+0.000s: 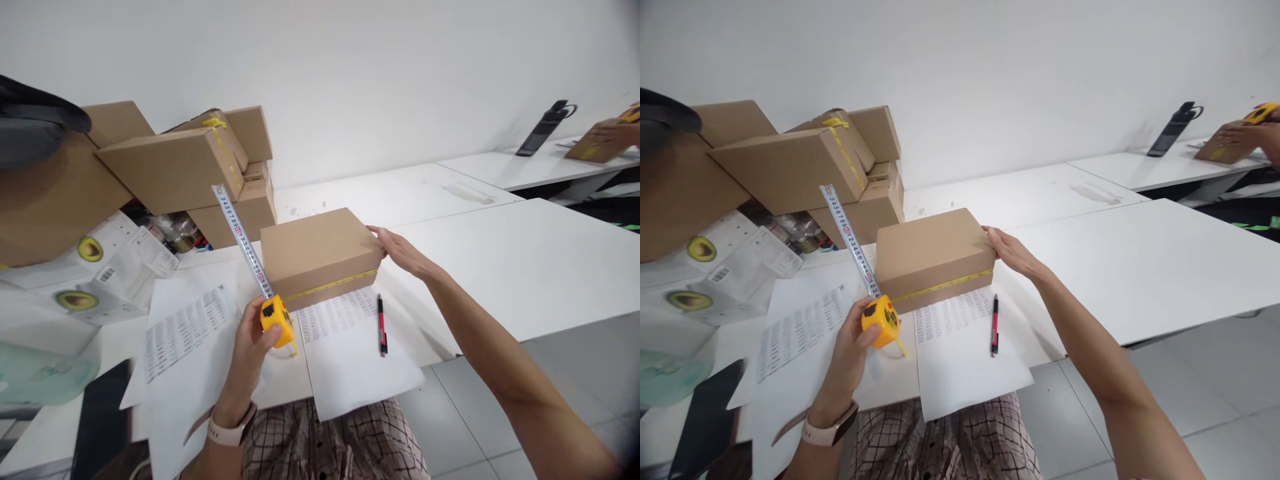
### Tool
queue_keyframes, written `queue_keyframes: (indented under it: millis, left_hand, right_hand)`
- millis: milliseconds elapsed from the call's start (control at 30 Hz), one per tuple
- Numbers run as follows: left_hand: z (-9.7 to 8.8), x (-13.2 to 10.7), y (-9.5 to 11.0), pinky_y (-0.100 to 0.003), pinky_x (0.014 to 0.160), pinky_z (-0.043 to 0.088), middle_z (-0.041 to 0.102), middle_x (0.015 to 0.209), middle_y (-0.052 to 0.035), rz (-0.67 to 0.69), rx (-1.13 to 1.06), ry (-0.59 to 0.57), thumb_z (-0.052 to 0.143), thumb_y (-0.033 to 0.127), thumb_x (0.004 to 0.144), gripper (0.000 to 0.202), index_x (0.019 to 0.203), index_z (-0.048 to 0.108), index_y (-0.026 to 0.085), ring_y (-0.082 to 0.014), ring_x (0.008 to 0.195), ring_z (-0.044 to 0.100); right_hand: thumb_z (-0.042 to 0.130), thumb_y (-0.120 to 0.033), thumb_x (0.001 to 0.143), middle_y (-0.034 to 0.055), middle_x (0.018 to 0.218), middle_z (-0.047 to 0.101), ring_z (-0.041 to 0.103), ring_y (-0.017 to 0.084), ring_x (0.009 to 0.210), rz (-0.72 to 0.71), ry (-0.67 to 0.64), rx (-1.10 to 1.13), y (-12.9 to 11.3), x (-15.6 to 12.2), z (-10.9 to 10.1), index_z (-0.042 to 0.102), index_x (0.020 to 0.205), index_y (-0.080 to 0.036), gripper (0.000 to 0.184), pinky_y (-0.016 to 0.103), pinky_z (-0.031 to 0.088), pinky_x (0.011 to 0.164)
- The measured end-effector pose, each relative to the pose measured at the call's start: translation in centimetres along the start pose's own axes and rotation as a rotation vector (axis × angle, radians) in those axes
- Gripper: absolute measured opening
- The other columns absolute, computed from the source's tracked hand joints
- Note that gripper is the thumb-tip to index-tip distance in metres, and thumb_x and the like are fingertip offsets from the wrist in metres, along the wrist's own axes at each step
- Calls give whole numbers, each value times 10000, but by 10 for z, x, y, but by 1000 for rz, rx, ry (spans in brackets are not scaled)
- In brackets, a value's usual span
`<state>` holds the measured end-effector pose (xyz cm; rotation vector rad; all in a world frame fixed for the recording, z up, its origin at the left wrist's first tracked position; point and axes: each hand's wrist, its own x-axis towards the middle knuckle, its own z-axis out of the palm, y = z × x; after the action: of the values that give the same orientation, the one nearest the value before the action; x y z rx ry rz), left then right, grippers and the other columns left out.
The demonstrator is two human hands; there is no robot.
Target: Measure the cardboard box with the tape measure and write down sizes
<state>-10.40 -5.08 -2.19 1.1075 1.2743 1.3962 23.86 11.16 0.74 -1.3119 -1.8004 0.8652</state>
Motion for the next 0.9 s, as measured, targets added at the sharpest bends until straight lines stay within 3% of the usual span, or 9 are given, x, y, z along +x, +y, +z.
queue_keyframes:
  millis: [67,133,233,333,433,533,600,733,900]
  left_hand:
    - [-1,14,13,-338,776,583,688,1062,-53,33,-24,45,838,413,654,614,1172,576,213,-234,920,692]
    - [-1,29,31,-320,764,583,691,1050,-46,77,-60,65,843,420,640,612,1156,592,210,-219,887,694]
    - [0,54,59,-307,710,586,687,1028,-45,133,-75,4,819,460,686,564,1143,615,199,-200,819,697]
    - [1,78,78,-295,651,584,682,1030,-53,160,-66,-36,779,458,744,453,1071,644,176,-180,762,688]
    - [6,86,86,-281,646,580,678,1127,-73,202,-50,7,775,436,751,408,1036,649,172,-168,777,686]
    - [23,70,79,-269,691,577,674,1224,-85,266,-51,41,817,391,719,482,1121,624,210,-183,879,690]
    - [40,50,64,-278,698,578,685,1224,-91,229,-80,-39,843,394,692,533,1140,607,227,-200,899,690]
    - [78,15,25,-304,739,571,697,1148,-88,12,-156,-302,843,422,702,549,1152,596,230,-204,884,676]
    - [100,5,5,-282,745,535,679,1115,-77,-136,-229,-421,830,472,732,522,1139,620,221,-171,873,623]
  right_hand:
    - [409,-733,939,106,1273,680,626,272,1114,-70,36,-32,-13,-3,1,533,1471,-268,717,380,507,908]
    - [495,-689,926,97,1215,697,635,261,1056,-124,101,-67,-31,6,-2,544,1459,-270,679,382,506,883]
    - [544,-639,914,85,1085,718,644,240,950,-138,180,-149,-57,30,-7,717,1192,-233,522,362,498,812]
    - [504,-589,946,119,1050,697,623,271,968,-95,288,-409,-72,61,-6,755,905,-191,473,388,468,811]
    - [435,-439,1003,163,1211,654,554,325,1123,-173,378,-658,-79,90,6,739,886,-167,424,424,428,883]
    - [347,-244,1019,167,1175,680,568,301,1068,-280,303,-767,-84,111,24,702,994,-140,371,410,393,893]
    - [302,-186,1015,159,1092,707,584,293,1010,-291,266,-787,-85,119,34,669,1034,-138,370,405,376,878]
    - [270,-184,1016,160,1067,721,583,308,1011,-253,280,-780,-84,124,43,637,1003,-155,368,414,351,884]
    - [223,-266,1043,156,1025,727,593,310,989,-254,282,-772,-83,124,41,623,945,-162,425,427,347,904]
